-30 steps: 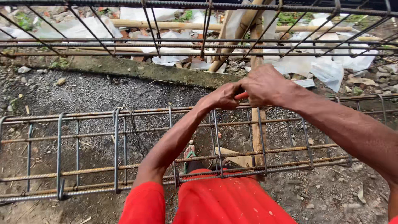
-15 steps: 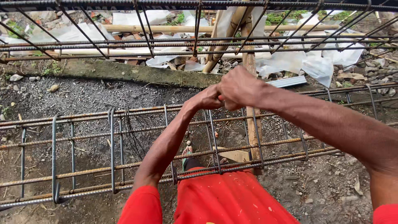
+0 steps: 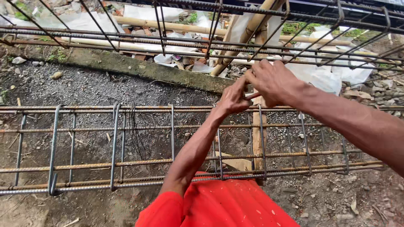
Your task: The person uses pliers to twist wire ties around the intersections of a rebar grid. They systematically move along the grid, securing the metal bars together with wire.
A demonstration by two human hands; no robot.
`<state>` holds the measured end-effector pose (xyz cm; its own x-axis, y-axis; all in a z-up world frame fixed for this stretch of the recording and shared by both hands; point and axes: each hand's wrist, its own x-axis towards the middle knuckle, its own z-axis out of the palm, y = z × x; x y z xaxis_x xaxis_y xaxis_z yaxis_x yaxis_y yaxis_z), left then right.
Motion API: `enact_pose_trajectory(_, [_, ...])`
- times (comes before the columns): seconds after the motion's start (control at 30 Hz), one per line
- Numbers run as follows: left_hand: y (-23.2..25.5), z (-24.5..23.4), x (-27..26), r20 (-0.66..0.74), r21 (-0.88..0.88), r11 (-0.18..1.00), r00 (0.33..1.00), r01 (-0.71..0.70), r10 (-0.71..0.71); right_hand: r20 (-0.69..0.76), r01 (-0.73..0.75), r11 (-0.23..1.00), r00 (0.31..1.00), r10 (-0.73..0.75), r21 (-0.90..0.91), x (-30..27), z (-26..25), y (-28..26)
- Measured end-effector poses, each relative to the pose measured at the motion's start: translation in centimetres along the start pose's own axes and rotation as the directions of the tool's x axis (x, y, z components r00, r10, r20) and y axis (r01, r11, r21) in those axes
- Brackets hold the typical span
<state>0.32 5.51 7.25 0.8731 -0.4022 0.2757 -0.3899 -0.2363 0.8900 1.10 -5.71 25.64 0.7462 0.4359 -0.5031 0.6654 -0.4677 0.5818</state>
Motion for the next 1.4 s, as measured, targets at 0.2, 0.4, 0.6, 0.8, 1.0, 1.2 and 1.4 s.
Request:
enact_pose_trajectory(0.2, [-0.3,5.2,-0.3,-0.290,0.122,0.990,0.956,0.076,-0.038,-0.096,0.031,0.989,0.995,-0.017,0.143,1.7,5.9,0.2])
enact_pose_trajectory(0.4, [-3.6,10.6,0.9,-0.337,0.234,0.962,0.940,0.144,-0.058,0.033,-0.072,0.957,0.997,0.066,0.281,1.3,9.8,-1.0])
enact_pose_trajectory(0.6, [-4.2,10.8,0.3,-0.158,0.327,0.944,0.987,0.052,0.000,0.220,-0.199,0.936,0.966,0.137,0.291,0.1,8.5,-3.5])
enact_pose_trajectory(0.8, [-2.1,8.9,-0.6,0.007,0.321,0.947,1.000,-0.007,0.005,0.377,-0.340,0.853,0.907,0.187,0.395,-0.4,7.2,-4.2])
enact_pose_trajectory(1.0, [0.2,8.2,-1.9,0.233,0.404,0.915,0.967,0.004,-0.107,0.345,-0.332,0.767,0.926,0.153,0.549,-3.5,9.5,-5.5])
enact_pose_trajectory(1.2, [6.8,0.3,-7.4,0.528,0.208,0.974,0.848,-0.086,-0.038,0.275,-0.281,0.723,0.953,0.130,0.631,-10.1,5.3,-8.4])
enact_pose_trajectory(1.4, [2.4,-0.7,-11.8,0.669,0.048,0.962,0.707,0.269,-0.232,0.084,-0.213,0.613,0.969,0.231,0.761,-12.5,16.8,-14.8])
